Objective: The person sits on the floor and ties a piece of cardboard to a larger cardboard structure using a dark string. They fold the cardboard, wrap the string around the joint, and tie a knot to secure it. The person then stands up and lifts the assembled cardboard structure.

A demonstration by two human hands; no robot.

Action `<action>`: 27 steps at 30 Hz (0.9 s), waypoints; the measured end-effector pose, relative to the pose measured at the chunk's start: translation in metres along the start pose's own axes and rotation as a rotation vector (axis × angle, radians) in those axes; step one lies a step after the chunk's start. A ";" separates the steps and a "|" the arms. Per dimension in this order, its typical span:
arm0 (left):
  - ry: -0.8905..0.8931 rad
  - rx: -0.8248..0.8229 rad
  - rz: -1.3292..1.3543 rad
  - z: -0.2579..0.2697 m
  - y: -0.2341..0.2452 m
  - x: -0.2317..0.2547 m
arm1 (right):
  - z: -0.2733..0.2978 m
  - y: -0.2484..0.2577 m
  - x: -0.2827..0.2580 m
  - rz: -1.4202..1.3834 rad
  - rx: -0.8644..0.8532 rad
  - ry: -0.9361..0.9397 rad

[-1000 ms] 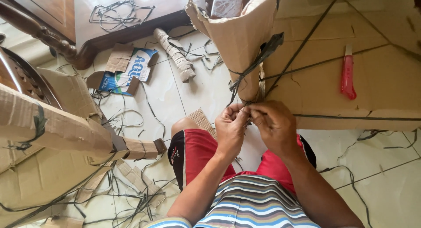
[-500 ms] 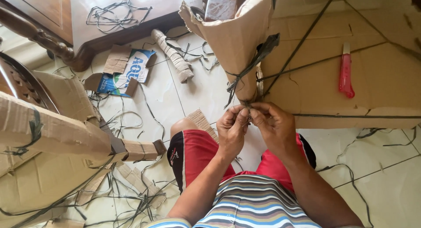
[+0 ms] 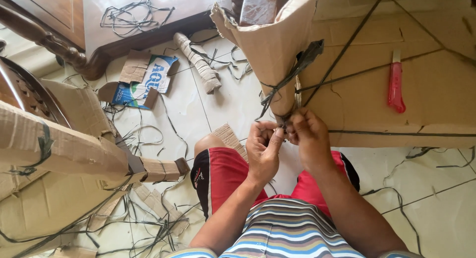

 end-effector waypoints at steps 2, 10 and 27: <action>0.022 -0.002 0.052 -0.004 0.006 -0.017 | 0.001 0.003 0.026 -0.427 0.034 -0.267; -0.026 -0.015 0.025 -0.027 0.015 -0.010 | -0.023 0.020 0.058 -0.918 0.147 -0.448; 0.122 0.431 -0.271 0.001 0.045 0.012 | -0.051 0.179 -0.069 1.278 0.288 0.226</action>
Point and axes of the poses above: each hand's wrist, its own z-axis away from the middle knuckle, its own y-axis out of the back of the hand, x = y × z, the point moved 7 cm from there along -z, towards the middle knuckle, and after that the axes turned 13 degrees about y, right-handed, at the moved point
